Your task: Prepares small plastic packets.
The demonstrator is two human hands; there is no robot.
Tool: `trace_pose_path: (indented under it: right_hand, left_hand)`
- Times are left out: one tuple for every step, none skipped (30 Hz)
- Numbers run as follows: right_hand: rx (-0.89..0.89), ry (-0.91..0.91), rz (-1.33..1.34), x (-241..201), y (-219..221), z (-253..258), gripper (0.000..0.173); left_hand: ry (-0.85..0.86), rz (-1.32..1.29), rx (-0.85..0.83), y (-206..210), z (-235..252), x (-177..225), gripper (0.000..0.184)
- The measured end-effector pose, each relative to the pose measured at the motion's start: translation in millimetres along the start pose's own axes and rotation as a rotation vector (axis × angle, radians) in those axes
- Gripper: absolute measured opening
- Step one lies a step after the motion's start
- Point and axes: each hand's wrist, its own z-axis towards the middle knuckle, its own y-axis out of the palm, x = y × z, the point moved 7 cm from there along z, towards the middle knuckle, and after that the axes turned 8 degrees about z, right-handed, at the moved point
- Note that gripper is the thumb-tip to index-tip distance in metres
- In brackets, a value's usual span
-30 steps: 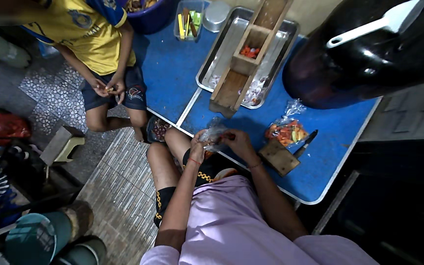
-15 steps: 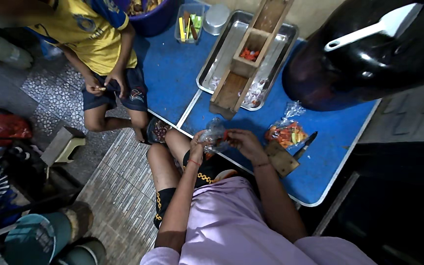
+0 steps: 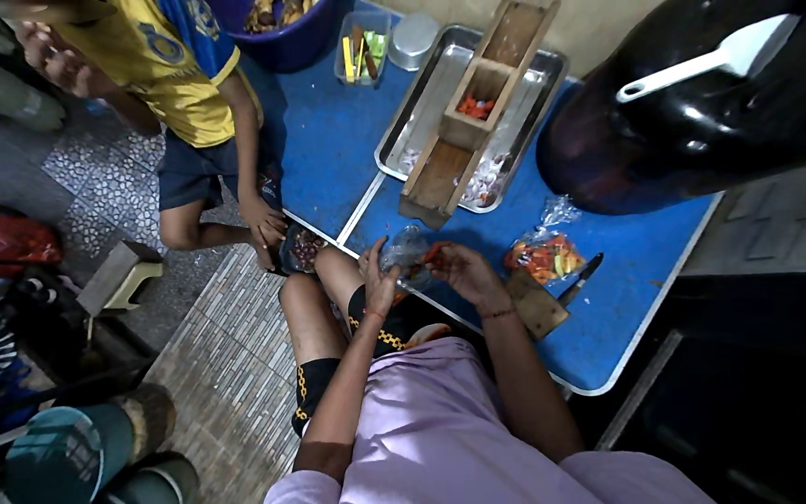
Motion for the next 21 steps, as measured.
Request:
trace_pose_path:
  right_hand:
    - [0.003, -0.021, -0.037, -1, 0, 0, 0.031]
    - [0.014, -0.04, -0.073, -2, 0, 0, 0.027]
    - [0.029, -0.053, -0.099, -4, 0, -1, 0.023]
    - [0.047, -0.058, -0.115, -4, 2, -2, 0.021]
    - [0.058, -0.061, -0.119, -4, 2, -2, 0.02]
    - [0.061, -0.065, -0.123, -4, 3, -1, 0.02]
    - [0.061, -0.073, -0.135, -4, 4, -1, 0.02]
    - [0.051, -0.081, -0.147, -5, 5, -1, 0.02]
    - [0.046, -0.086, -0.157, -6, 6, -1, 0.02]
    - [0.045, -0.086, -0.158, -6, 6, -2, 0.019]
    - [0.05, -0.084, -0.16, -6, 7, -3, 0.019]
    - [0.051, -0.078, -0.169, -6, 8, -3, 0.019]
    - [0.053, -0.07, -0.177, -6, 8, -3, 0.019]
    - [0.049, -0.065, -0.181, -5, 9, -3, 0.019]
    - [0.045, -0.064, -0.18, -5, 9, -3, 0.02]
    - [0.04, -0.063, -0.177, -5, 9, -4, 0.02]
    - [0.038, -0.062, -0.171, -4, 10, -4, 0.02]
    - [0.04, -0.061, -0.162, -4, 10, -5, 0.02]
    - [0.044, -0.061, -0.147, -4, 10, -5, 0.019]
    - [0.047, -0.061, -0.131, -3, 10, -5, 0.02]
    - [0.051, -0.061, -0.115, -2, 9, -5, 0.02]
  left_hand:
    - [0.083, 0.063, 0.063, -4, -2, 11, 0.058]
    - [0.168, 0.115, 0.122, -6, -5, 23, 0.051]
    - [0.245, 0.163, 0.167, -7, -9, 34, 0.044]
    - [0.315, 0.212, 0.192, -7, -12, 45, 0.037]
    - [0.368, 0.256, 0.2, -5, -15, 54, 0.031]
    - [0.409, 0.3, 0.204, -3, -18, 61, 0.026]
    - [0.442, 0.333, 0.195, 1, -20, 65, 0.022]
    - [0.48, 0.354, 0.182, 4, -21, 68, 0.02]
    - [0.505, 0.369, 0.169, 7, -21, 69, 0.016]
    - [0.523, 0.378, 0.158, 9, -20, 68, 0.015]
    - [0.534, 0.387, 0.15, 11, -19, 67, 0.014]
    - [0.537, 0.393, 0.143, 12, -19, 65, 0.014]
    - [0.534, 0.399, 0.139, 12, -18, 64, 0.013]
    - [0.528, 0.403, 0.137, 12, -18, 63, 0.013]
    - [0.518, 0.408, 0.133, 12, -18, 62, 0.012]
    - [0.507, 0.413, 0.128, 12, -17, 62, 0.011]
    - [0.499, 0.412, 0.126, 12, -17, 61, 0.01]
    - [0.489, 0.404, 0.126, 11, -17, 60, 0.01]
    - [0.477, 0.391, 0.127, 11, -16, 60, 0.012]
    - [0.463, 0.383, 0.123, 11, -16, 59, 0.016]
    - [0.456, 0.381, 0.121, 10, -16, 60, 0.023]
